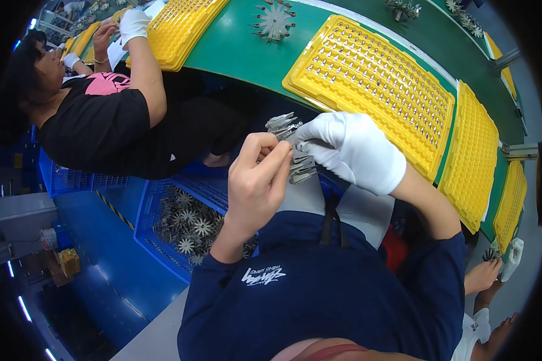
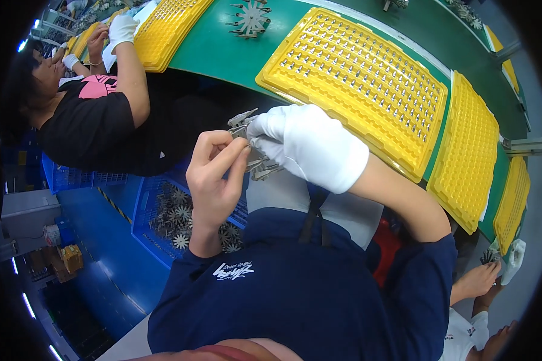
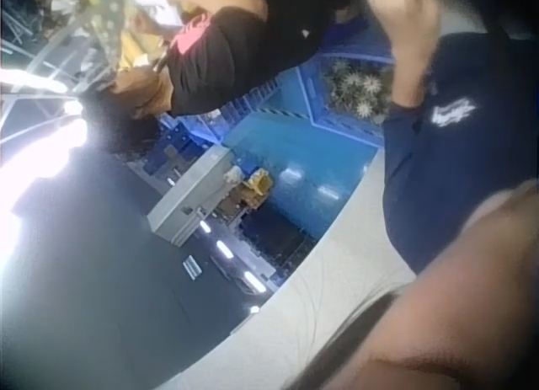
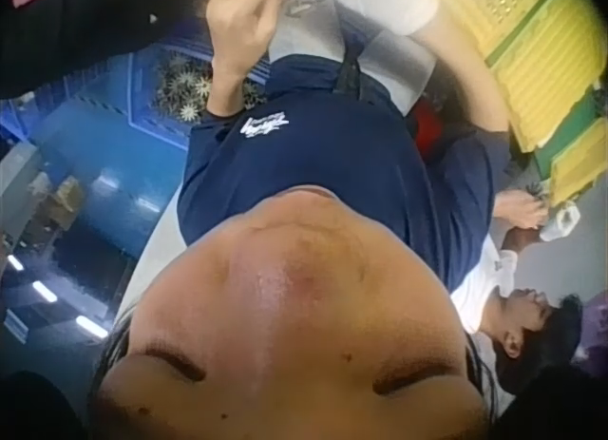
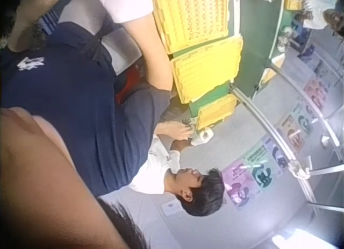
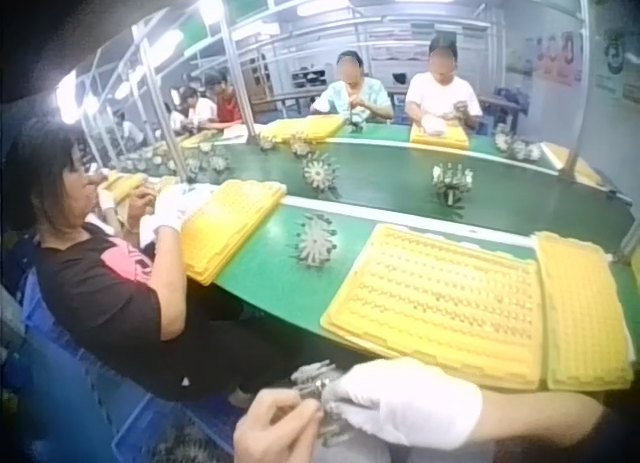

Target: The person assembles small metal components by hand on a factory production line.

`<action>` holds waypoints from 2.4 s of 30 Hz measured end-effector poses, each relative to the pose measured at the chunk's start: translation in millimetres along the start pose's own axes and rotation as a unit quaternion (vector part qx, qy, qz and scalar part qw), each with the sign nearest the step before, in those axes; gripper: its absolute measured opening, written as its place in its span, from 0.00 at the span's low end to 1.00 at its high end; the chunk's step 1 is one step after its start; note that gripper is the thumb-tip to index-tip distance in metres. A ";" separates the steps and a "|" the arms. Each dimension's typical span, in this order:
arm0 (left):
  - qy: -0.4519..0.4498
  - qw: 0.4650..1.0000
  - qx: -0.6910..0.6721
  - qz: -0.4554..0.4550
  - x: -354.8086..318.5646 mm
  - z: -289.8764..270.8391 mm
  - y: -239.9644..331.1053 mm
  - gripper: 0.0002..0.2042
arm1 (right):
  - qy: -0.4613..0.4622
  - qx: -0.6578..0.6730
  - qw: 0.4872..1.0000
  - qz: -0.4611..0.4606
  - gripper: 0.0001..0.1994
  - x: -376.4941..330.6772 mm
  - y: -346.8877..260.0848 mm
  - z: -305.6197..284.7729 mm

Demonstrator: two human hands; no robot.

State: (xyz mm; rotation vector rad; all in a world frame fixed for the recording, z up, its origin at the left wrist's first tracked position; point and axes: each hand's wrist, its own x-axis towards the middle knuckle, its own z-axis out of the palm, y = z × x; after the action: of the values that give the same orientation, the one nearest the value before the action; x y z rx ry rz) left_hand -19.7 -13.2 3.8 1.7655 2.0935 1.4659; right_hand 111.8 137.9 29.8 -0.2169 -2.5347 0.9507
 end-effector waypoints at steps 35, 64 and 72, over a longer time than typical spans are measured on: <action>-0.007 0.999 0.006 -0.054 -4.7 -13.9 -9.0 0.07 | 0.052 -0.218 0.974 -0.032 0.06 26.2 139.1 -16.9; -0.005 0.999 0.011 0.044 -1.3 6.1 -7.7 0.07 | 0.000 -0.091 0.995 -0.046 0.07 -10.2 5.6 10.5; 0.004 0.961 -0.228 -0.154 -18.7 -4.5 -20.0 0.22 | 0.083 -0.075 0.989 0.098 0.11 16.2 72.4 -26.4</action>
State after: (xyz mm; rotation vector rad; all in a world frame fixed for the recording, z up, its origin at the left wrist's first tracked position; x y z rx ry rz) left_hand -30.6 -28.8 -16.4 1.2090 1.7403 1.6807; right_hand 108.8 212.7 5.4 -0.5756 -2.4631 0.7741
